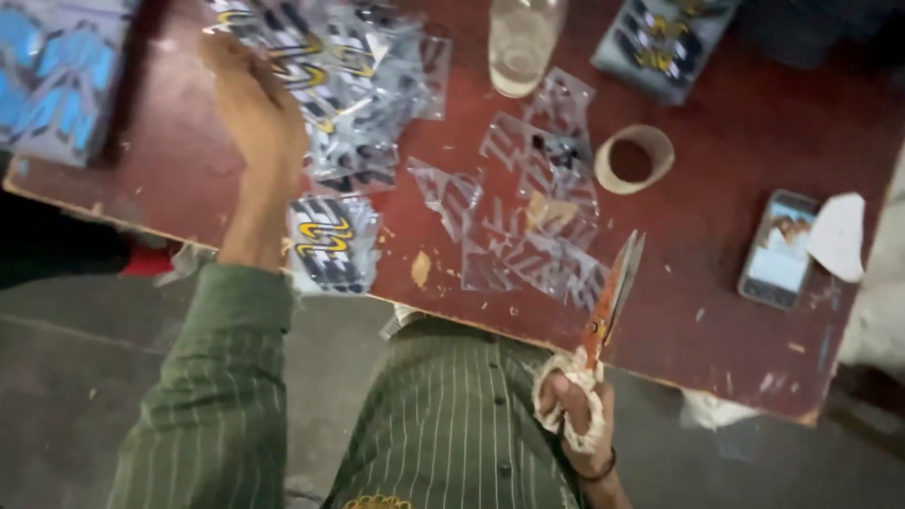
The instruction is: The person uses scissors to cut individual stickers from a larger plastic sheet. They repeatedly pick up a sheet, cut out a sticker, and place it on a pile on the table.
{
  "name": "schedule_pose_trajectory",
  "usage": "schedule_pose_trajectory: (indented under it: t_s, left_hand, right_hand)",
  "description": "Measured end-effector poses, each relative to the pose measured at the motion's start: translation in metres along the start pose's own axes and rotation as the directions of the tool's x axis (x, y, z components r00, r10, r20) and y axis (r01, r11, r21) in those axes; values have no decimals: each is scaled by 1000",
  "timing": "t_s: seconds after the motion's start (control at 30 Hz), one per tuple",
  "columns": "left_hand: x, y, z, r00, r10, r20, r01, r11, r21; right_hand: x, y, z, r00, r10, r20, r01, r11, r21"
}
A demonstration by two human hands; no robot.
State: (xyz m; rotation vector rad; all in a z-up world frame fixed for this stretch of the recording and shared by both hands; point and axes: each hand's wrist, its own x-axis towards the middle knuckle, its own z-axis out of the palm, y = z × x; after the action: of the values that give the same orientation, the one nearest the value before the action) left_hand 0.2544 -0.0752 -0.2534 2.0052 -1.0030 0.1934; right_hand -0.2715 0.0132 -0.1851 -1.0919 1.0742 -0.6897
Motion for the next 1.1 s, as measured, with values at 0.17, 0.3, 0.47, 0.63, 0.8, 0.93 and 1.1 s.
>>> schedule_pose_trajectory:
  t_s: [0.17, 0.3, 0.47, 0.63, 0.8, 0.93, 1.1]
  left_hand:
    - [-38, 77, -36, 995, 101, -12, -102, 975, -198]
    - [-61, 134, -58, 994, -33, 104, 56, 972, -230]
    - [-127, 135, -64, 985, 90, 146, -67, 985, -159]
    - [-152, 173, -78, 988, 80, 135, -55, 982, -183]
    - [-169, 182, -89, 991, -34, 131, 57, 983, -177]
    - [-175, 186, -97, 992, -11, 122, 27, 990, -136]
    - [-174, 213, -100, 982, -135, 133, 158, 970, -183]
  right_hand:
    - [31, -25, -16, 985, 118, -127, -156, 919, -361]
    - [64, -19, -41, 990, -107, -91, -45, 371, -927]
    - [79, -13, -65, 981, -190, 42, 63, 107, -992]
    - [89, -14, -72, 984, -120, 128, 129, 5, -992]
    - [88, -14, -75, 982, -53, 181, 181, 0, -983]
    - [80, -25, -85, 970, -115, 213, 218, 35, -975]
    - [83, -63, -136, 881, -456, 129, 198, 107, -974]
